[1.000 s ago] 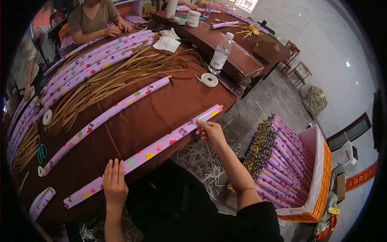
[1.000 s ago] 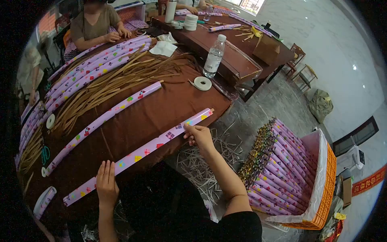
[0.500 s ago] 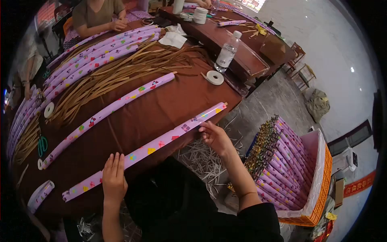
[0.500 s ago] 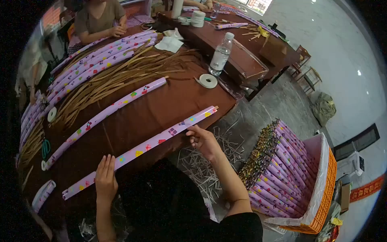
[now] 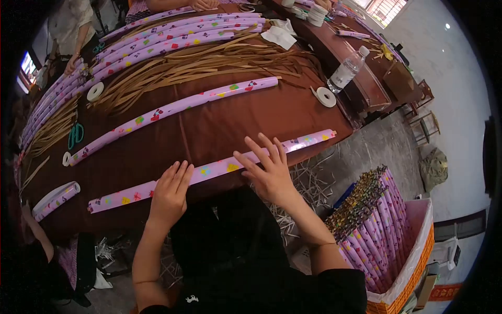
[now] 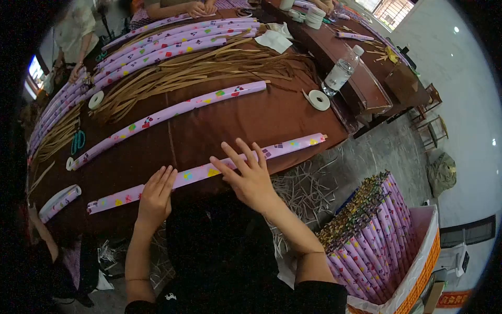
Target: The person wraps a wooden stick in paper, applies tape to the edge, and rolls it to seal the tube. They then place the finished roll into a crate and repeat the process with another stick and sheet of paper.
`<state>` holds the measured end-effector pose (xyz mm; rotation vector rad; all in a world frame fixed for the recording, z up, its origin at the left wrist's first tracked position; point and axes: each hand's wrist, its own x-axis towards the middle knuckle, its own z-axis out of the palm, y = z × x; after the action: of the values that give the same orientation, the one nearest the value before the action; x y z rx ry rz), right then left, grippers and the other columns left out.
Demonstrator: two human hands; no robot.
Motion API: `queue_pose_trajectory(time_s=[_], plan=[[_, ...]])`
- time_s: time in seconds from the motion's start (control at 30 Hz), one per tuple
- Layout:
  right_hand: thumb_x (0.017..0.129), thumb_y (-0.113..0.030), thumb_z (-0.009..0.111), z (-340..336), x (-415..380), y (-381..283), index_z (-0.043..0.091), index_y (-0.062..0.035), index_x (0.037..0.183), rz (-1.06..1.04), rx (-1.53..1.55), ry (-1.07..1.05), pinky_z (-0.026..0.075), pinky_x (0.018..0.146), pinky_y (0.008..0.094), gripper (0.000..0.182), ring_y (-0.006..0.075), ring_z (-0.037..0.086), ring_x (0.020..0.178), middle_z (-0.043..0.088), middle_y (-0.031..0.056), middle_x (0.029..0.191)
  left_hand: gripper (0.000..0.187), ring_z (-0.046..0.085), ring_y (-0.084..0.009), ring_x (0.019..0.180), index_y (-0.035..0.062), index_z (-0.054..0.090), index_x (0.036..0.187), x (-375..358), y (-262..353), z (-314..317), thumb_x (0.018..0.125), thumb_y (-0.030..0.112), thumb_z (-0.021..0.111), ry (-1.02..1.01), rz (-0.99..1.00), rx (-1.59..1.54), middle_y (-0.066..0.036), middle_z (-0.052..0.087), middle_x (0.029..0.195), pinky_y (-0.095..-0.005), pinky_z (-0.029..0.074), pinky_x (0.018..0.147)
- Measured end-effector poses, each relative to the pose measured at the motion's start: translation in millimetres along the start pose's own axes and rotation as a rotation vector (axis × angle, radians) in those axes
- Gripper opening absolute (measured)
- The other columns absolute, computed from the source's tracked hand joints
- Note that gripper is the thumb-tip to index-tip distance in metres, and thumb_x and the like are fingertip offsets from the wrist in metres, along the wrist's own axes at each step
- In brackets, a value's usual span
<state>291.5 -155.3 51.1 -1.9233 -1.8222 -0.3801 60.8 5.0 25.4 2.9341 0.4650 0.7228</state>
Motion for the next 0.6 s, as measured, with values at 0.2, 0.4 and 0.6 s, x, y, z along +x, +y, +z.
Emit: queue_pose_trajectory(time_s=[0.2,0.4,0.6], plan=[[0.089,-0.014,0.062,32,-9,23,0.054,-0.0322,0.139,-0.082,-0.141,-0.106,0.024,0.111,0.0634,0.054,0.0371,0.035,0.139,0.042,0.0043,0.15,0.049,0.052,-0.0335,0.128,-0.0024,0.054,0.133,1,-3,-4,0.084,-0.004,0.059,-0.063,-0.005,-0.028,-0.017,0.058,0.134,-0.0446,0.045,0.104],[0.088,-0.036,0.066,27,-6,13,0.053,-0.0455,0.136,-0.021,-0.099,-0.084,0.017,0.109,0.0707,0.051,0.0448,0.027,0.14,0.036,0.0084,0.154,0.062,0.038,-0.0442,0.137,0.0006,0.041,0.145,16,18,-5,0.096,0.035,0.053,-0.118,-0.247,-0.085,-0.02,0.042,0.149,-0.0543,0.024,0.115],[0.08,-0.06,0.065,23,-4,15,0.05,-0.0466,0.138,-0.05,-0.095,-0.159,0.013,0.11,0.0706,0.062,0.0454,0.02,0.144,0.029,0.012,0.157,0.06,0.033,-0.0416,0.141,0.0017,0.043,0.145,39,47,20,0.097,0.036,0.052,0.018,-0.362,0.208,-0.019,0.042,0.149,-0.0607,0.016,0.115]])
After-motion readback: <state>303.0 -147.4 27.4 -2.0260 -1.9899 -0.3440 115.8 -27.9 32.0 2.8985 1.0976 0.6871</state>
